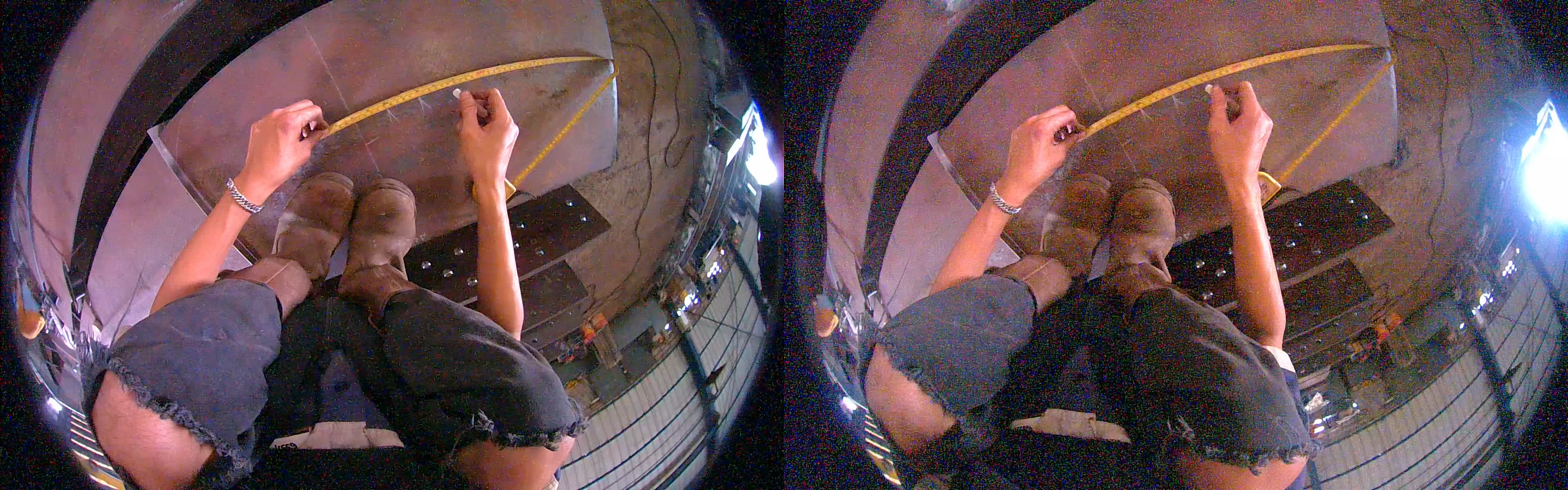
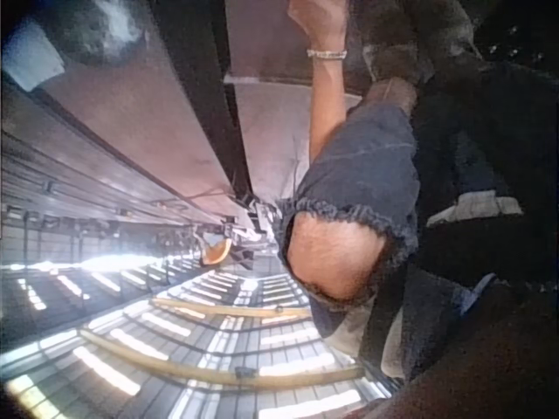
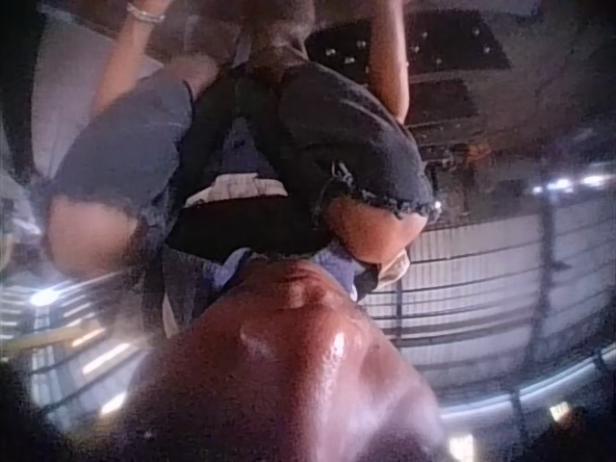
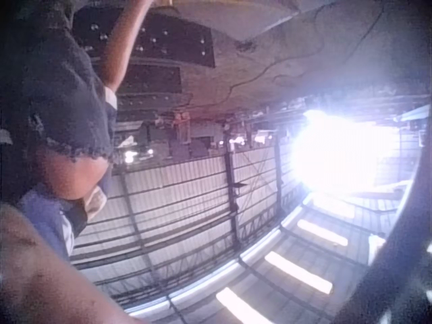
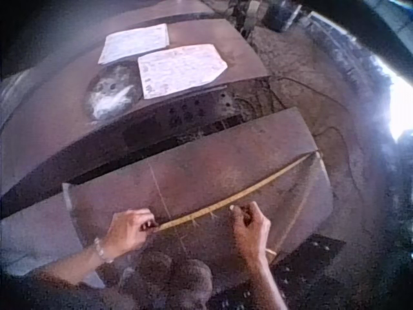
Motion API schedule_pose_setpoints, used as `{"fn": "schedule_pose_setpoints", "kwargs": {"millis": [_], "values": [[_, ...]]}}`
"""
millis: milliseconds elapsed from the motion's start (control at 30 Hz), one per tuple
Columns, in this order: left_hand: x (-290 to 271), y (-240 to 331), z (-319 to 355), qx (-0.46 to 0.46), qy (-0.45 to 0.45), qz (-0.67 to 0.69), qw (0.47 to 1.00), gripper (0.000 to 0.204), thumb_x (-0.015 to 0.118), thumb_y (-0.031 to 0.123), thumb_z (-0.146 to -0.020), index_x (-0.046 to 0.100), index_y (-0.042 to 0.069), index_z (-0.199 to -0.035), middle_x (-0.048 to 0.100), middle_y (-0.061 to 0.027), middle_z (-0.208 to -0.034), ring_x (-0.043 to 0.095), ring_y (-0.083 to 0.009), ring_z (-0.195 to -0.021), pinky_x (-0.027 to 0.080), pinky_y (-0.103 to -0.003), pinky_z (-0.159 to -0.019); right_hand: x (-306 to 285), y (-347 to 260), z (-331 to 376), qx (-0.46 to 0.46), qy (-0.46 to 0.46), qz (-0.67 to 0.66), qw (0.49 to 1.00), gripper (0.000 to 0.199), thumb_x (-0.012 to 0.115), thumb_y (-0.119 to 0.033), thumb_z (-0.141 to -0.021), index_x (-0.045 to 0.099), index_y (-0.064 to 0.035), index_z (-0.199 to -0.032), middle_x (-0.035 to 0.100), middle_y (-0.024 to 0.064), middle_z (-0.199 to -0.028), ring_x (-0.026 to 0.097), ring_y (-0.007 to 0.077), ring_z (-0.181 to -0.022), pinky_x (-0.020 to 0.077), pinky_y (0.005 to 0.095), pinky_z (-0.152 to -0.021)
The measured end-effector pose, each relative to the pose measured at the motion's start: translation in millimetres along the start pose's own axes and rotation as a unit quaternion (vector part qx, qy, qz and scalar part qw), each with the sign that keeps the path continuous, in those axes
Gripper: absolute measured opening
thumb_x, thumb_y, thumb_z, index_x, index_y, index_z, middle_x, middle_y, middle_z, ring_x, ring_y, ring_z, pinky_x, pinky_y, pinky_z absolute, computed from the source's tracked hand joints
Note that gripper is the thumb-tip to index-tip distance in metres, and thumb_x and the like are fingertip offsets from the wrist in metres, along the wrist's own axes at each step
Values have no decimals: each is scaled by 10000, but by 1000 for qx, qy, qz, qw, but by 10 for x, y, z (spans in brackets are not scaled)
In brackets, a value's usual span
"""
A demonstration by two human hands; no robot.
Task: The person measures a large metal sheet using a tape measure and marks it with a marker. They then use a straightedge to draw straight lines along the marked points on the metal sheet.
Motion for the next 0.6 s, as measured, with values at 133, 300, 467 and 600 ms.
{"fn": "schedule_pose_setpoints", "kwargs": {"millis": [133, 300, 467, 600], "values": [[17, -2, -13, -6, -11, 5, 1000, 80, 734, 147, -846, 686, 85, -861, 681, -43, -872, 685, -267, -782, 526, -391, -668, 65, 169, -39, 54, -2, -127, 990, 199, 738, -198, -928, 697, -7, -965, 730, 107, -768, 673, 188, -658, 536, 346, -642], [45, -48, 5, -22, -24, 2, 999, 72, 732, 144, -844, 688, 90, -862, 679, -38, -864, 686, -258, -782, 528, -385, -672, 75, 193, -78, 39, 25, -194, 980, 187, 788, -154, -885, 723, -9, -983, 748, 52, -879, 669, 138, -745, 546, 295, -699], [56, -54, 0, -23, -28, -1, 999, 60, 723, 134, -844, 687, 89, -860, 679, -40, -862, 687, -256, -777, 531, -385, -676, 111, 221, -115, -19, 39, -121, 992, 187, 777, -157, -891, 739, -16, -1009, 749, 85, -896, 705, 174, -802, 557, 312, -762], [32, -30, -5, -25, -22, 2, 999, 55, 715, 132, -847, 683, 89, -857, 677, -39, -859, 687, -255, -781, 533, -387, -678, 163, 214, -125, -65, 31, -81, 994, 186, 762, -169, -903, 733, -16, -1005, 747, 127, -922, 738, 245, -855, 565, 355, -775]]}}
Point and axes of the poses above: each hand's wrist, its own z-axis away from the middle knuckle, its own x-axis out of the palm, y = z × x, the point moved 4 cm from there along -z, towards the middle knuckle
